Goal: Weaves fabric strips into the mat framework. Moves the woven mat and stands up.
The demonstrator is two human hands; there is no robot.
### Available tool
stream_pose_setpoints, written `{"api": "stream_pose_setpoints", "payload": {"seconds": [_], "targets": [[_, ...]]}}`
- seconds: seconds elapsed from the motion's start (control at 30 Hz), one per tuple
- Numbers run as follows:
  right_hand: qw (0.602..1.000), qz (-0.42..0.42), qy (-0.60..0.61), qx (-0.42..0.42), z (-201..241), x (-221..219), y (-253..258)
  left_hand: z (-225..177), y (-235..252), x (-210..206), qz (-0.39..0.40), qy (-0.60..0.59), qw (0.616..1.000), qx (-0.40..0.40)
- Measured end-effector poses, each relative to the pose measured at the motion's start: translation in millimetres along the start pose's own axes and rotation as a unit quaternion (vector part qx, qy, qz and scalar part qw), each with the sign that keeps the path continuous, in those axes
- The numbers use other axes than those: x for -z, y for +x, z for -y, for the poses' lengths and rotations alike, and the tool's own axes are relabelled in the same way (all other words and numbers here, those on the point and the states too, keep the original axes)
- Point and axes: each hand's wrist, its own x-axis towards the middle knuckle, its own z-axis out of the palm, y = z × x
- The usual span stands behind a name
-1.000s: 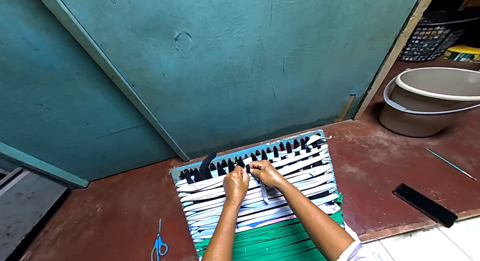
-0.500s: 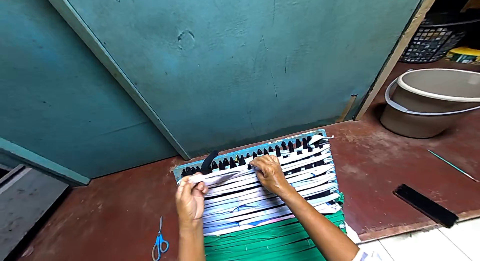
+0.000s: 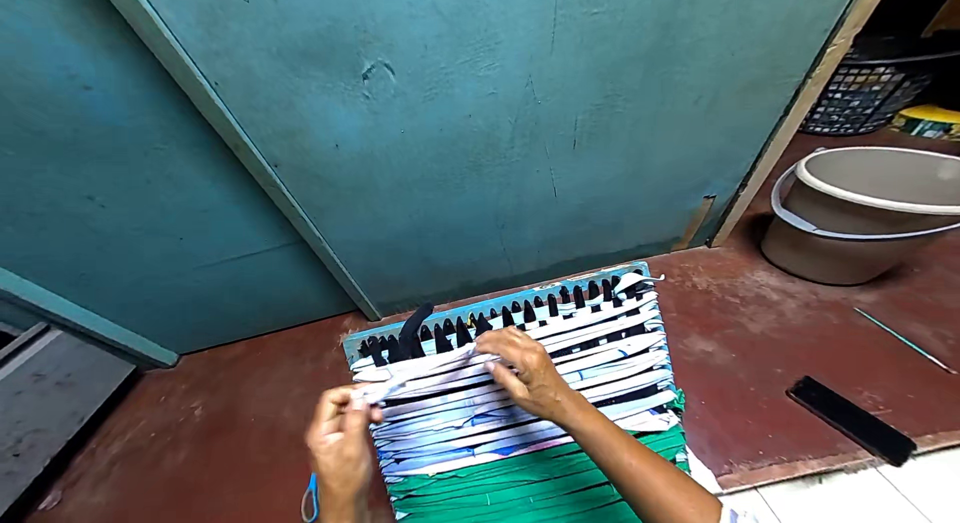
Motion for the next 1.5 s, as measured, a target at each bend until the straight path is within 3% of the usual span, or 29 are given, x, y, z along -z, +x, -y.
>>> {"api": "stream_pose_setpoints", "payload": {"seconds": [0.17, 0.37, 0.57, 0.7, 0.8, 0.9, 1.0, 1.1, 1.23, 1.33, 1.4, 1.43, 1.47, 1.5], "targets": [[0.986, 0.114, 0.09, 0.079, 34.7, -18.8, 2.1, -5.9, -27.3, -29.1, 0.156, 0.043, 0.985, -0.053], [0.979, 0.132, 0.114, 0.102, 35.0, -19.7, -9.6, -11.9, -36.6, -28.7, 0.196, 0.125, 0.965, -0.12], [0.986, 0.114, 0.112, 0.05, 22.6, -12.8, -17.5, 4.6, -35.6, -42.2, 0.199, 0.069, 0.976, -0.046], [0.993, 0.098, -0.042, -0.04, 1.2, -9.5, -11.0, 29.5, -15.0, -66.5, 0.232, 0.119, 0.962, 0.086], [0.979, 0.156, -0.102, -0.088, -15.4, -10.3, -5.1, 47.2, 4.2, -88.5, 0.319, 0.289, 0.895, 0.113], [0.963, 0.204, -0.137, -0.108, -25.3, -13.7, -3.7, 37.6, 18.6, -108.7, 0.391, 0.458, 0.783, 0.153], [0.956, 0.199, -0.186, -0.11, -30.1, -21.2, -5.6, 24.7, 23.3, -121.5, 0.417, 0.582, 0.677, 0.17], [0.95, 0.172, -0.233, -0.119, -29.7, -28.4, -7.8, 22.4, 21.2, -127.4, 0.416, 0.619, 0.641, 0.18], [0.956, 0.129, -0.242, -0.106, -33.0, -30.5, -11.8, 25.9, 19.6, -127.2, 0.407, 0.597, 0.66, 0.206], [0.956, 0.15, -0.213, -0.132, -32.4, -27.7, -10.6, 33.5, 21.7, -125.8, 0.415, 0.55, 0.681, 0.248], [0.957, 0.157, -0.201, -0.136, -32.3, -26.2, -9.6, 43.6, 27.6, -123.5, 0.416, 0.461, 0.729, 0.287], [0.961, 0.148, -0.194, -0.132, -32.8, -25.9, -9.6, 51.1, 28.9, -120.3, 0.4, 0.384, 0.774, 0.306], [0.965, 0.137, -0.184, -0.13, -33.7, -25.2, -9.7, 58.4, 27.3, -117.5, 0.362, 0.269, 0.825, 0.34], [0.969, 0.124, -0.171, -0.131, -35.3, -24.3, -10.1, 60.8, 25.7, -115.5, 0.325, 0.14, 0.849, 0.394]]}}
